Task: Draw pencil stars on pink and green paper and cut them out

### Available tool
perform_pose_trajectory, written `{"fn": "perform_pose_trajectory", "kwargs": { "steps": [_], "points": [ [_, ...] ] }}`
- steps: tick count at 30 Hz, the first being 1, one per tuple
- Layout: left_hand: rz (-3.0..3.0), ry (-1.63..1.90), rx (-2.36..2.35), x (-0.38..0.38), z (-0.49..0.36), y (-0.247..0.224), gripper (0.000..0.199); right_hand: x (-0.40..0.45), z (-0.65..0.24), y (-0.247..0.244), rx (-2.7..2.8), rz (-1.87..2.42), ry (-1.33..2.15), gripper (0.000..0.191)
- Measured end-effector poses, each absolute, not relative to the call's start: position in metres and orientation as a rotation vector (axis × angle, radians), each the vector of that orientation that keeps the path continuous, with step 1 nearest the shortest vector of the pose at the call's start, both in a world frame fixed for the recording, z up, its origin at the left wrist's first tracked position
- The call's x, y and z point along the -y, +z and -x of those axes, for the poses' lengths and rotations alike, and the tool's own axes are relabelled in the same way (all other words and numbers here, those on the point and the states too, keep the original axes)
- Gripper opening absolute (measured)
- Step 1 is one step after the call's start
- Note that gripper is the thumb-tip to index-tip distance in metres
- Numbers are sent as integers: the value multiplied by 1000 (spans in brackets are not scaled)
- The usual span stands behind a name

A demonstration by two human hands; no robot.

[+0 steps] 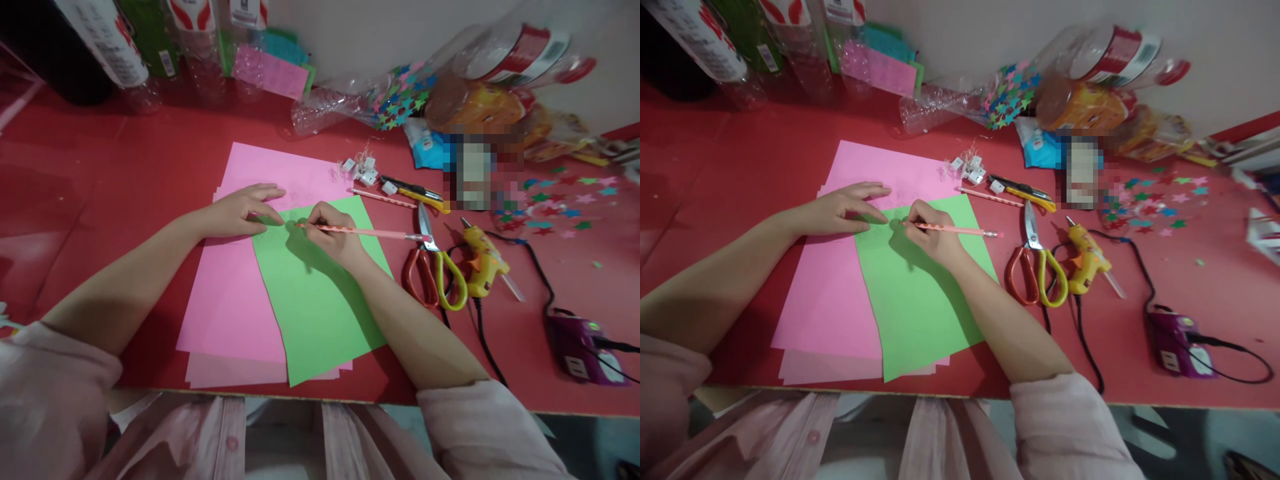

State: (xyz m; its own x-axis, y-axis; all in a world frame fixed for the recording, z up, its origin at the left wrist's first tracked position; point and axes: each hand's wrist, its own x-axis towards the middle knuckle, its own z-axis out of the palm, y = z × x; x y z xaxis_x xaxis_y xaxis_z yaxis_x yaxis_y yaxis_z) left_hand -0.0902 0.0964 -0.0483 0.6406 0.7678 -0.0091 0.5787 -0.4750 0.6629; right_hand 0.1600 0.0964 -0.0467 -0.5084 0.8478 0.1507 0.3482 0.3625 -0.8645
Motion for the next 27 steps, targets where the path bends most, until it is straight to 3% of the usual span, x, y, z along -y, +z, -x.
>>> {"fn": "perform_pose_trajectory", "kwargs": {
  "steps": [27],
  "points": [
    [-2233,388,-1045,-96,90,-48,33,-95,-160,-46,1954,1163,867,14]
  ]
}}
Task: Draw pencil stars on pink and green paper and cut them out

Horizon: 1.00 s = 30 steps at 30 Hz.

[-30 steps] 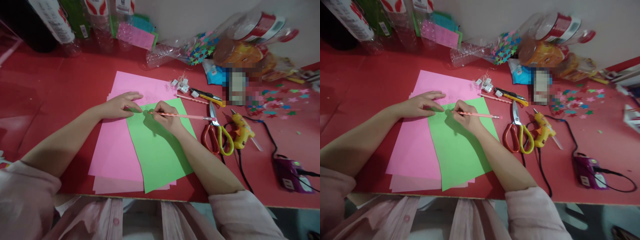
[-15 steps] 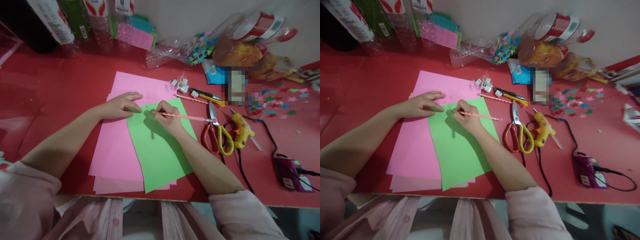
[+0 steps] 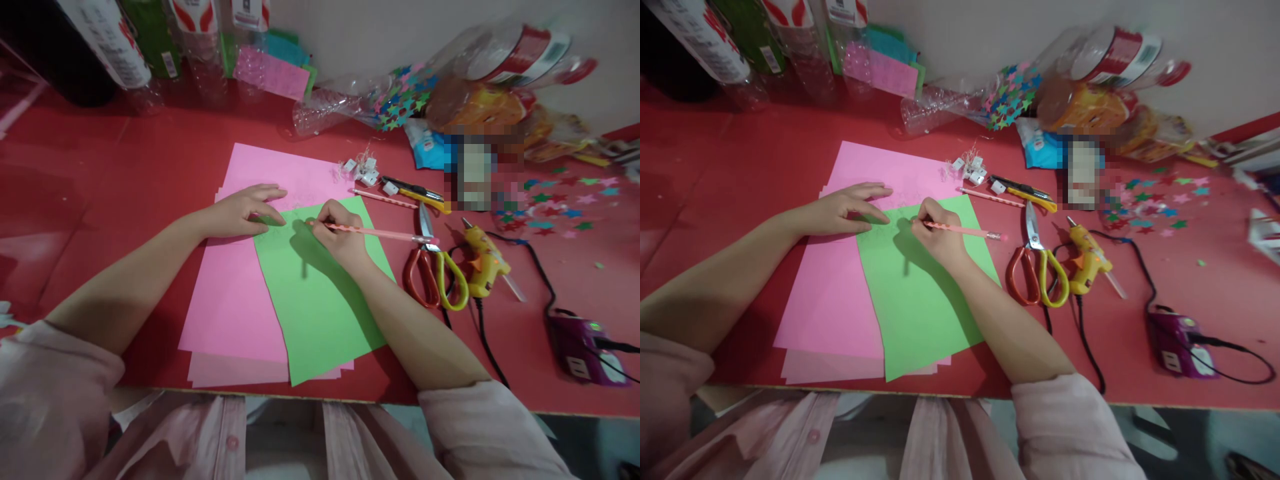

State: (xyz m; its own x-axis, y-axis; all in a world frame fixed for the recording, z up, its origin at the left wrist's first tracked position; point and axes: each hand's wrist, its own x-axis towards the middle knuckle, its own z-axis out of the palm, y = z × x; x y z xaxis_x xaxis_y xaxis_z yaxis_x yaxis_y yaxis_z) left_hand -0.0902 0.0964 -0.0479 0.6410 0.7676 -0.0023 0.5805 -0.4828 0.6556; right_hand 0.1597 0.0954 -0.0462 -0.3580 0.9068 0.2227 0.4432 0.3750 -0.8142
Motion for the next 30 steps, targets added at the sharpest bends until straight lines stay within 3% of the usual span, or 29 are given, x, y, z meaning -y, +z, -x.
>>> {"fn": "perform_pose_trajectory", "kwargs": {
  "steps": [30],
  "points": [
    [-2232,372,-1050,-95,89,-45,33,-95,-163,-45,2031,1030,1044,12]
  ]
}}
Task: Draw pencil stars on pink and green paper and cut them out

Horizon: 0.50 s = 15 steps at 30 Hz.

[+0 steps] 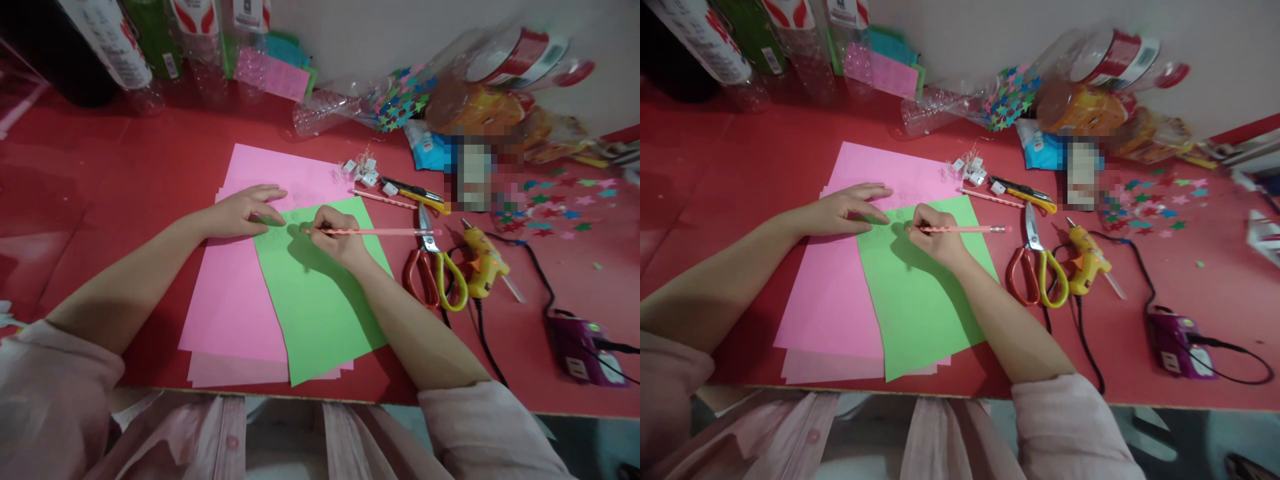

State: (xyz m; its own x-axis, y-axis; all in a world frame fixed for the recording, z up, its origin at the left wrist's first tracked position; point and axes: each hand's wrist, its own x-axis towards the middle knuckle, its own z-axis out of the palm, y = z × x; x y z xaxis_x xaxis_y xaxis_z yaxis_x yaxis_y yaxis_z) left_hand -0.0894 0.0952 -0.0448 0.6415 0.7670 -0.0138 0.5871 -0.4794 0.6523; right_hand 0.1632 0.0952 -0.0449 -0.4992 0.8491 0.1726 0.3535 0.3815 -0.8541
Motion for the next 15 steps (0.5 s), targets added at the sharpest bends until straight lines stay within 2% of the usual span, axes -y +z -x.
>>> {"fn": "perform_pose_trajectory", "kwargs": {
  "steps": [9,15],
  "points": [
    [-2235,404,-1031,-96,90,-47,32,-99,-163,-36,1670,1151,1274,21],
    [-2250,387,-1040,-97,89,-47,32,-74,-153,-8,1849,939,1411,10]
  ]
}}
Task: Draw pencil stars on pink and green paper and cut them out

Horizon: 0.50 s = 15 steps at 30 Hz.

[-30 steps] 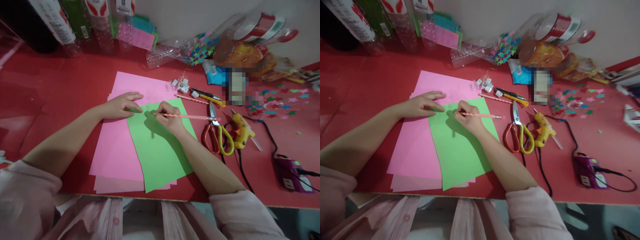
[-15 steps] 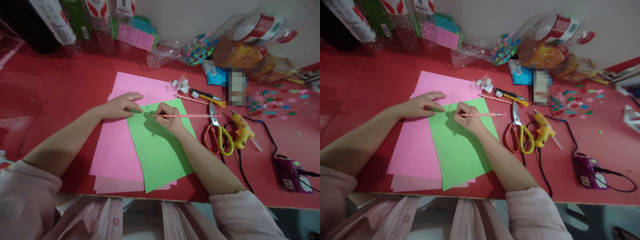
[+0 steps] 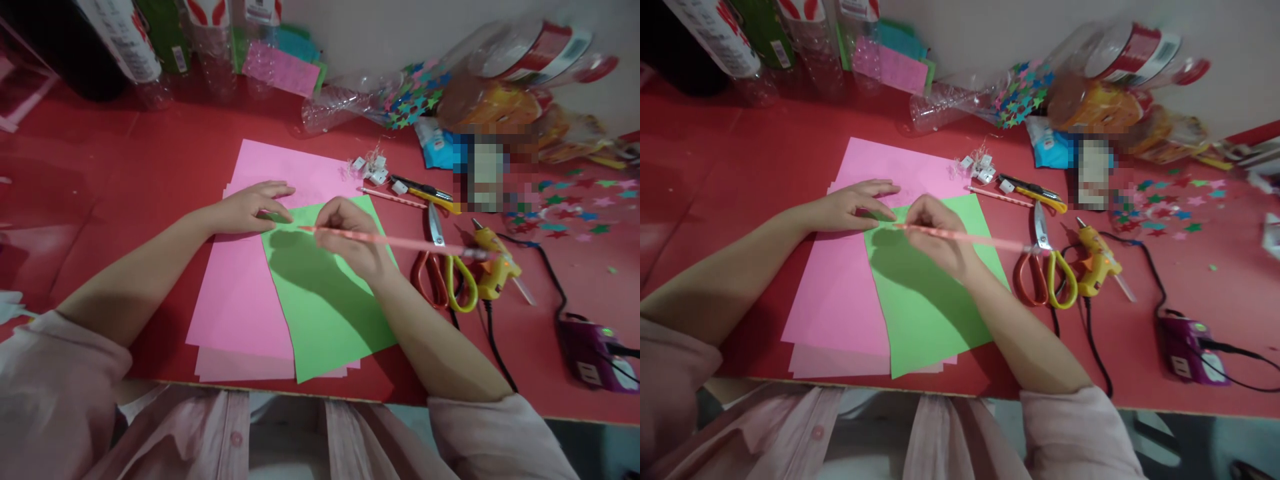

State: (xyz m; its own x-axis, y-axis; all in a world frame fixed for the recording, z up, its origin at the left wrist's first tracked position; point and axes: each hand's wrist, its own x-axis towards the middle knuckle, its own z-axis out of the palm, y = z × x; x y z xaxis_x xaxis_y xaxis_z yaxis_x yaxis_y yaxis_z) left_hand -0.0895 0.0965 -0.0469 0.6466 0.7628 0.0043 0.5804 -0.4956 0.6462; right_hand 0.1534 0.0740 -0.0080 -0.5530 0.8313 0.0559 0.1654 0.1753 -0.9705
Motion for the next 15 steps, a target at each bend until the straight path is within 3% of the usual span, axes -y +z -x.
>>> {"fn": "perform_pose_trajectory", "kwargs": {
  "steps": [4,15],
  "points": [
    [-2265,372,-1052,-95,88,-45,32,-54,-140,-14,2023,831,1553,3],
    [-2334,142,-1082,-90,85,-24,44,-52,-134,-33,2054,973,1349,8]
  ]
}}
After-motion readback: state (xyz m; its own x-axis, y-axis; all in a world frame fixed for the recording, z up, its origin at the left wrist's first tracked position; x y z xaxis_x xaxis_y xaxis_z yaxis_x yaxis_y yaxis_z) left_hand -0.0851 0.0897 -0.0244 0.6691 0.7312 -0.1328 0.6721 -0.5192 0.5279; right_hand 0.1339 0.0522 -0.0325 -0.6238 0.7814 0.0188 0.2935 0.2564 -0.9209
